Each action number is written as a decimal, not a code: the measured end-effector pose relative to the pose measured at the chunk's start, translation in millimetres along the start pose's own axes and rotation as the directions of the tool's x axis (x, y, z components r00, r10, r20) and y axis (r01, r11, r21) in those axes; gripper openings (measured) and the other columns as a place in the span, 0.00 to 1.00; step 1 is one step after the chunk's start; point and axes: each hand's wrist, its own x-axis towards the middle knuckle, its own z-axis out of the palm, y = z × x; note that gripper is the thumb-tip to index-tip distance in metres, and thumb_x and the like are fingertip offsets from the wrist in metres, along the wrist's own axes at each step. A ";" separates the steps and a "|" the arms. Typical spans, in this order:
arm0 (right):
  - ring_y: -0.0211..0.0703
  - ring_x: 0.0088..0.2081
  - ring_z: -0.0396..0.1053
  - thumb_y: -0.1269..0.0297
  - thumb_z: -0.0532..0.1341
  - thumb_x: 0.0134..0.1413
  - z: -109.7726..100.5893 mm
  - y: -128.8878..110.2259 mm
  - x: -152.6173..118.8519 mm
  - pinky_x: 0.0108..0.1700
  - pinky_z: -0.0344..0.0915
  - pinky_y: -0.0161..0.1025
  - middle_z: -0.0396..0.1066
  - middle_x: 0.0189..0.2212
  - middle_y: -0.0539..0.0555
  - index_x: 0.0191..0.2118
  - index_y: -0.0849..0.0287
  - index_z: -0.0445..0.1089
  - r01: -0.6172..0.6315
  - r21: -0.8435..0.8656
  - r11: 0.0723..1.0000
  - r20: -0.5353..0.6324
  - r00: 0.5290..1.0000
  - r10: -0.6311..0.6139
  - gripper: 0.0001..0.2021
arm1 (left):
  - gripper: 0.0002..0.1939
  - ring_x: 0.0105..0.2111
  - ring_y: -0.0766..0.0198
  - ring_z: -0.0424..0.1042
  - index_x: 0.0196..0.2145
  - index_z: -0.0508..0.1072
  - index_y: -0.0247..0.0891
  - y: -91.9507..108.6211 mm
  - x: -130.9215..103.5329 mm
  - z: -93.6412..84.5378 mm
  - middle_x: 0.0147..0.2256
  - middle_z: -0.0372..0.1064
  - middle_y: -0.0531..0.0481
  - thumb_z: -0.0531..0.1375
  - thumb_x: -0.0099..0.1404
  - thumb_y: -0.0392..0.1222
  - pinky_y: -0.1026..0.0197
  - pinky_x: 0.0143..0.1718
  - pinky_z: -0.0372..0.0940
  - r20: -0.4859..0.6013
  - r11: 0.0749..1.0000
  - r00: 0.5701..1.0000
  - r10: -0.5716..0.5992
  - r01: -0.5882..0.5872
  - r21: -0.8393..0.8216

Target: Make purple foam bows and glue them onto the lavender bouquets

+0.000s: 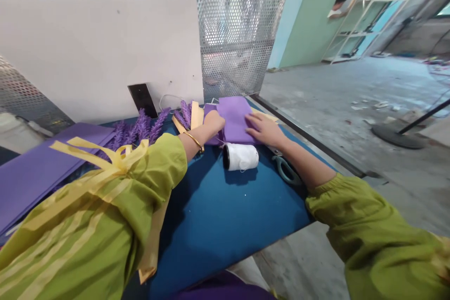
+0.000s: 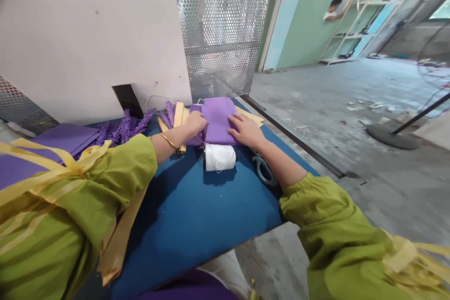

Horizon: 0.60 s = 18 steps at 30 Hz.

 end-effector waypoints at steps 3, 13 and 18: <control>0.59 0.64 0.61 0.56 0.63 0.55 16.1 5.5 0.0 0.67 0.55 0.55 0.69 0.60 0.59 0.53 0.53 0.74 0.059 -0.064 0.996 0.155 0.987 -0.049 0.20 | 0.18 0.54 0.49 0.69 0.53 0.71 0.34 4.4 -16.2 -8.8 0.54 0.69 0.39 0.62 0.68 0.43 0.47 0.54 0.66 -0.007 0.970 0.999 0.031 -0.028 0.242; 0.53 0.59 0.68 0.48 0.57 0.61 -18.0 -29.2 -38.8 0.60 0.64 0.49 0.70 0.59 0.55 0.62 0.53 0.67 0.189 0.082 0.978 0.304 0.930 -0.206 0.27 | 0.24 0.58 0.50 0.67 0.54 0.74 0.42 18.2 -53.7 -13.1 0.58 0.70 0.43 0.65 0.60 0.48 0.58 0.58 0.59 0.449 0.700 0.891 0.067 -0.363 0.615; 0.56 0.52 0.71 0.47 0.70 0.46 -22.4 -67.6 -93.2 0.51 0.69 0.47 0.72 0.54 0.57 0.62 0.52 0.61 0.197 0.212 0.957 0.392 0.880 -0.268 0.39 | 0.29 0.63 0.48 0.61 0.62 0.67 0.40 13.8 -56.1 -18.1 0.64 0.61 0.38 0.61 0.64 0.49 0.55 0.60 0.57 0.487 0.618 0.873 0.039 -0.404 0.675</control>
